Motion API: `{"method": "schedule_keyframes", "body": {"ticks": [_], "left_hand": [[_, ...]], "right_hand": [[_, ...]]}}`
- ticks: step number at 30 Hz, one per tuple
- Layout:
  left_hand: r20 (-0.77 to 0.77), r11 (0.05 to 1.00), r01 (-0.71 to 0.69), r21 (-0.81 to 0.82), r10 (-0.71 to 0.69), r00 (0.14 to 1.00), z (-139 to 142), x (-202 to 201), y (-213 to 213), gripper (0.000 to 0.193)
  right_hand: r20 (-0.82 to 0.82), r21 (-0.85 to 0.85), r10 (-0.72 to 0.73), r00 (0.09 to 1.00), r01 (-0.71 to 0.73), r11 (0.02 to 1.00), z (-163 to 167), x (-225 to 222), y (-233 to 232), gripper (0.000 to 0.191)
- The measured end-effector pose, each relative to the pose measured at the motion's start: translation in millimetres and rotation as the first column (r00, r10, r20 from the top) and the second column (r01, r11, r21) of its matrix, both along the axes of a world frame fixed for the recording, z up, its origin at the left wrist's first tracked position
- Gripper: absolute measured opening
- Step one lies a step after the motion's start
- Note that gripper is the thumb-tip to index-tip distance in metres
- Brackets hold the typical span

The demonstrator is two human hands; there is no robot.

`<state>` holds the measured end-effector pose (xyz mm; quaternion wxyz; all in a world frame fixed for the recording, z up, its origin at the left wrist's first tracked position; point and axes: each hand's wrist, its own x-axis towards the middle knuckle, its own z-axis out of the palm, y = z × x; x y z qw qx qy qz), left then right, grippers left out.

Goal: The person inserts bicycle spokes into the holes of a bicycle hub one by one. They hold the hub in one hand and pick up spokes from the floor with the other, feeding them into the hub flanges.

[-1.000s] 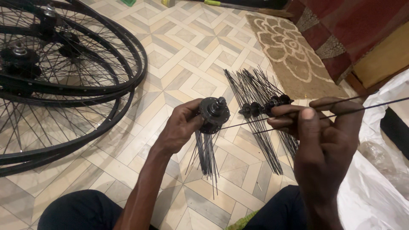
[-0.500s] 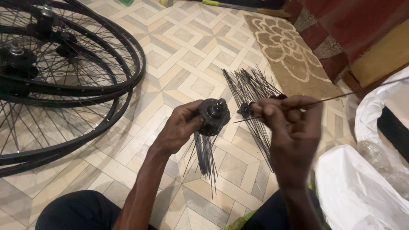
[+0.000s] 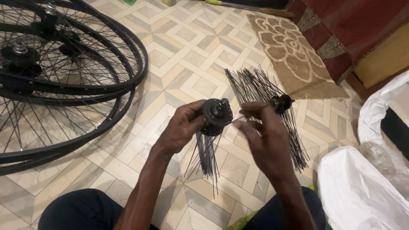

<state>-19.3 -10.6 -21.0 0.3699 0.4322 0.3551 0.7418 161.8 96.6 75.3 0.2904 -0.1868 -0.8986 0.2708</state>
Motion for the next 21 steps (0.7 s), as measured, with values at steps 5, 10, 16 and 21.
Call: {"method": "schedule_keyframes", "body": {"ticks": [5,10,16,21], "left_hand": [[-0.007,1.0,0.01,0.013,-0.01,1.0,2,-1,-3,0.031],[-0.032,1.0,0.009,0.002,-0.009,0.999,2,-1,-4,0.033],[-0.055,0.999,0.044,0.02,-0.043,0.998,6,-2,-6,0.034],[-0.083,0.997,0.07,-0.035,-0.073,0.994,16,2,-11,0.038]], "right_hand": [[-0.047,-0.352,0.085,0.995,-0.096,0.931,-17,3,5,0.046],[-0.064,-0.553,0.05,0.997,-0.077,0.83,-42,7,10,0.049],[-0.113,-0.683,0.001,0.994,-0.078,0.726,-81,2,21,0.072],[-0.161,-0.881,0.133,0.978,-0.203,0.428,-119,-22,41,0.085]]}}
